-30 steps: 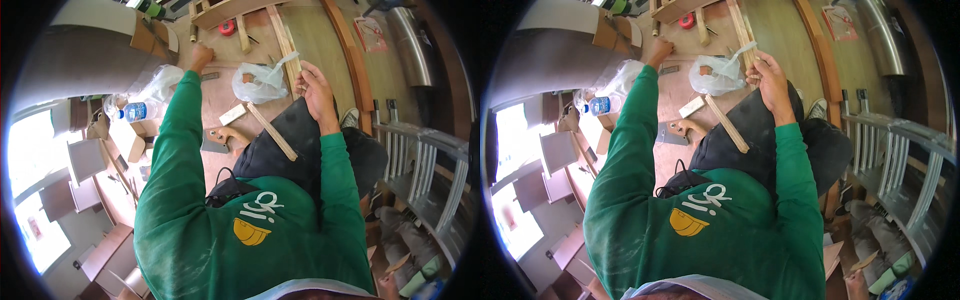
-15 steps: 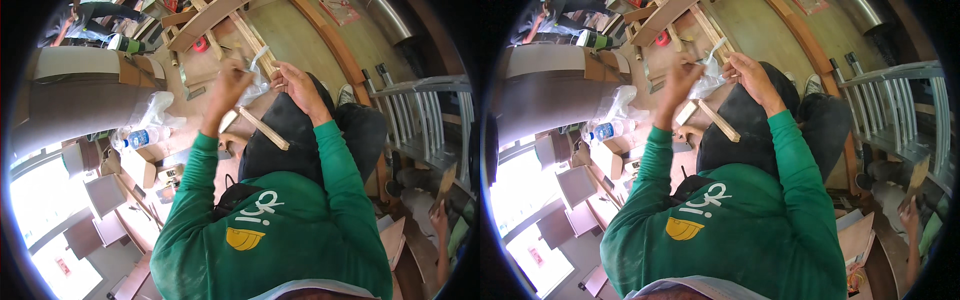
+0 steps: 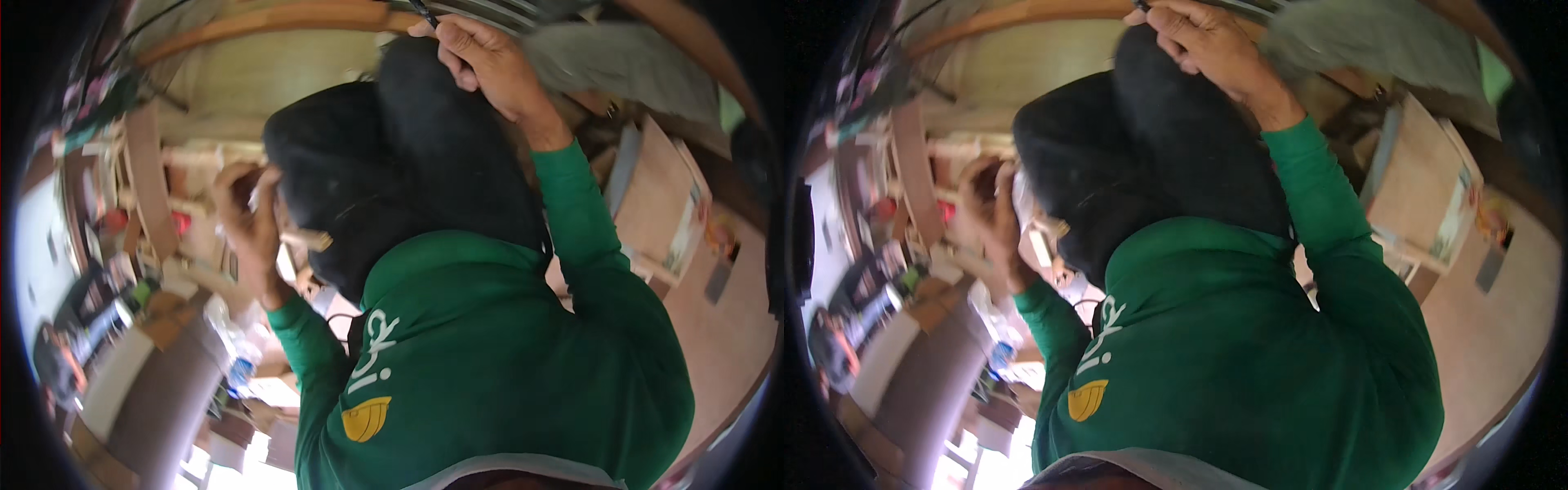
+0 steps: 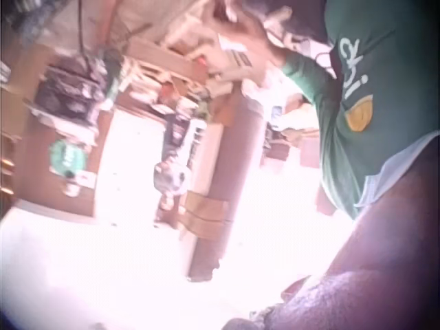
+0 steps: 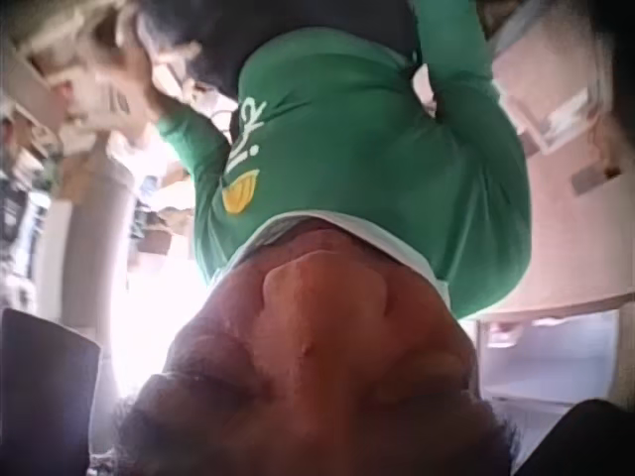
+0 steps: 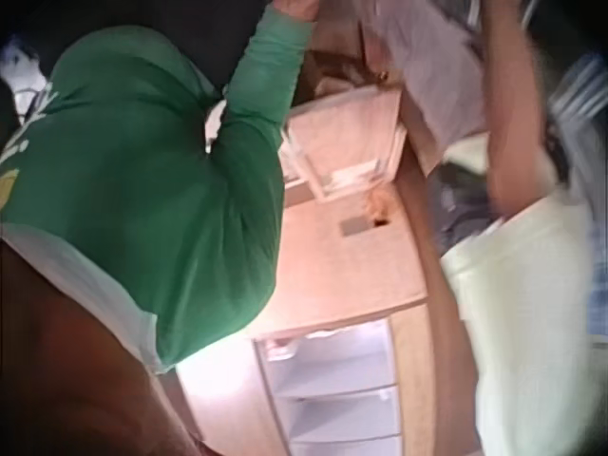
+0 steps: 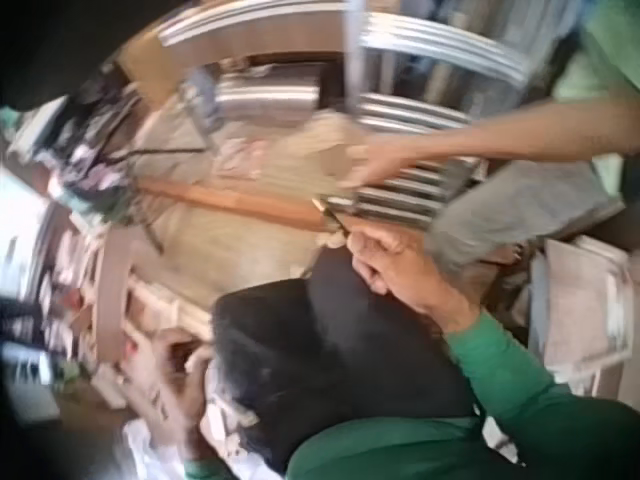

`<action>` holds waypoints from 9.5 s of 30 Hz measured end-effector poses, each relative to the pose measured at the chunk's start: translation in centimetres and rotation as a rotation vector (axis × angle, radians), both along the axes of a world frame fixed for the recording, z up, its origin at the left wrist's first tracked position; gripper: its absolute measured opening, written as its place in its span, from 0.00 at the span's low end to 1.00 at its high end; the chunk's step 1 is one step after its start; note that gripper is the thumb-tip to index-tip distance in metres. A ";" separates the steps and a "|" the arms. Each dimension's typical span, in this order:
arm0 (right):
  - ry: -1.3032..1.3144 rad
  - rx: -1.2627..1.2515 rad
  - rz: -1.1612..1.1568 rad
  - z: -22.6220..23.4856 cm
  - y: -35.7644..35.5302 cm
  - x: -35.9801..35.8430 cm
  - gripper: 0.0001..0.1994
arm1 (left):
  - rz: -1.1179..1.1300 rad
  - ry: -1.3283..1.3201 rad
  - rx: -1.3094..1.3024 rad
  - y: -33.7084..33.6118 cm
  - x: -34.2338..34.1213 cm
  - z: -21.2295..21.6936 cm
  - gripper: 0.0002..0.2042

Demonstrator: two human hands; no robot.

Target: The person assembles a wooden box or drawer structure by positioning small wooden slats and fitting them into a larger frame, then clears the area and places items into a cardboard box.

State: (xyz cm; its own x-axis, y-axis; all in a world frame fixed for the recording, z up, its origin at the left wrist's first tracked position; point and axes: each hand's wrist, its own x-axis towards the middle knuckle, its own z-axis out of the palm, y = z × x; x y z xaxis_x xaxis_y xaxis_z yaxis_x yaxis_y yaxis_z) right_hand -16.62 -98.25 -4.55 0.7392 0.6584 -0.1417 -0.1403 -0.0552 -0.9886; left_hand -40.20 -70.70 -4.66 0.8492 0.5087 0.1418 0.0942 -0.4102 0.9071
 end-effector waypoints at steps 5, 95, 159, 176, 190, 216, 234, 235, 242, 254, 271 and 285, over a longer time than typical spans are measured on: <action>-0.320 -0.659 -0.196 -11.5 -12.2 0.4 0.17 | -0.021 0.024 -0.203 1.1 -0.1 -2.4 0.13; -0.062 -0.751 -0.043 -14.9 -15.4 0.3 0.26 | 0.574 1.196 0.173 19.0 -36.5 -20.9 0.17; 0.434 -0.893 0.521 -37.6 -22.4 -9.0 0.19 | -0.091 0.735 0.151 1.5 0.2 4.0 0.22; -0.203 -1.399 0.603 -35.4 -19.4 -1.8 0.18 | 0.340 0.506 0.087 5.9 -14.1 3.1 0.20; -0.405 -0.741 -0.393 -14.3 -11.6 6.4 0.18 | 0.509 0.891 0.168 6.4 -25.3 -7.5 0.26; -0.050 -0.265 0.125 -8.2 11.5 -2.2 0.20 | 0.175 0.779 0.145 1.2 -38.0 -11.7 0.16; -0.028 -0.318 0.161 -9.3 11.3 -2.0 0.22 | 0.647 0.598 0.420 10.6 -40.4 -15.1 0.24; -0.045 -0.328 0.152 -9.1 11.0 -1.9 0.22 | 0.721 0.576 0.636 10.1 -39.5 -15.3 0.23; -0.086 -0.446 0.160 -8.4 11.7 -2.9 0.21 | 0.489 0.406 0.120 -3.7 -31.6 -14.7 0.26; -0.178 -0.323 0.118 -6.8 13.1 -4.7 0.20 | 0.372 0.304 0.626 -6.3 -27.8 -15.7 0.11; -0.198 -0.082 0.847 1.0 17.6 -21.3 0.21 | 0.476 -0.298 -0.680 -5.4 -19.0 -2.2 0.24; 0.110 -0.043 0.413 -1.3 10.7 -7.7 0.20 | 0.978 0.839 0.253 -6.6 -39.4 -9.3 0.26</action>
State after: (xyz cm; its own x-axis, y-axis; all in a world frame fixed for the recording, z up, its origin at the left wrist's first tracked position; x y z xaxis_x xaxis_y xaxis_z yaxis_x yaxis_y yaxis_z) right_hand -24.28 -87.56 -5.89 0.3938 0.8875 -0.2393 -0.2026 -0.1702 -0.9644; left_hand -79.56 -77.28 -13.93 0.0227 0.9977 -0.0641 0.9417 0.0002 0.3364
